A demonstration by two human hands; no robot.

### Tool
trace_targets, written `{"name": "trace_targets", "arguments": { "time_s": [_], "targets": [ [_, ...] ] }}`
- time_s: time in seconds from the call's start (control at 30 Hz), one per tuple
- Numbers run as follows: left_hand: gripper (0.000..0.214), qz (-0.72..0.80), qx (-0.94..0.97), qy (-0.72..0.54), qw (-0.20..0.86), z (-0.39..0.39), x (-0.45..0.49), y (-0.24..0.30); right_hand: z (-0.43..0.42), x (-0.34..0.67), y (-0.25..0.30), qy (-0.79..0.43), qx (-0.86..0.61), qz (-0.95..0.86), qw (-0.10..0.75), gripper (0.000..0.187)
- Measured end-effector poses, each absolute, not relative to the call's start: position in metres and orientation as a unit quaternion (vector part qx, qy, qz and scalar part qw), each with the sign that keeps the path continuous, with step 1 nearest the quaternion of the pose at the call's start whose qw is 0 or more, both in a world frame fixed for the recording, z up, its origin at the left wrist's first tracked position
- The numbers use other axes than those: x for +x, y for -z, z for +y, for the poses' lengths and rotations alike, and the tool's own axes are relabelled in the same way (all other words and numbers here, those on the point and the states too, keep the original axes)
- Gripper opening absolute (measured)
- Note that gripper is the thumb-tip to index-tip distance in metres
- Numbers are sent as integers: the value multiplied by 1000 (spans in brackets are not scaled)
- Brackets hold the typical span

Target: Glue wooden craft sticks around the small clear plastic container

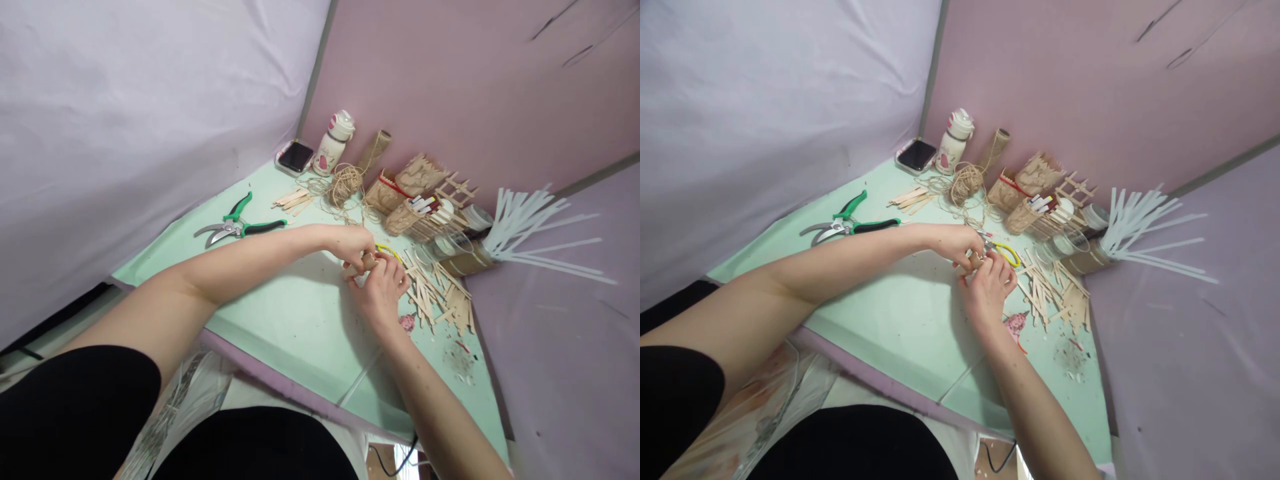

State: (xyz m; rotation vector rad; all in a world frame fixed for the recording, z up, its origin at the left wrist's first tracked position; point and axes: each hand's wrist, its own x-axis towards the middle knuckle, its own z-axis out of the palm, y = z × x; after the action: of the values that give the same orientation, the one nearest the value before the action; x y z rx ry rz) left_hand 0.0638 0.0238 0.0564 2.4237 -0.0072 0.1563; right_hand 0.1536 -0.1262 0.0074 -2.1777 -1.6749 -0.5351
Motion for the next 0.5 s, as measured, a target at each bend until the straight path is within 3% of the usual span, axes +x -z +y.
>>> {"name": "trace_targets", "arguments": {
  "time_s": [0.5],
  "targets": [
    [5, 3, 944, -64, 325, 23, 65, -57, -131, 166, -12, 177, -740, -635, 132, 33]
  ]
}}
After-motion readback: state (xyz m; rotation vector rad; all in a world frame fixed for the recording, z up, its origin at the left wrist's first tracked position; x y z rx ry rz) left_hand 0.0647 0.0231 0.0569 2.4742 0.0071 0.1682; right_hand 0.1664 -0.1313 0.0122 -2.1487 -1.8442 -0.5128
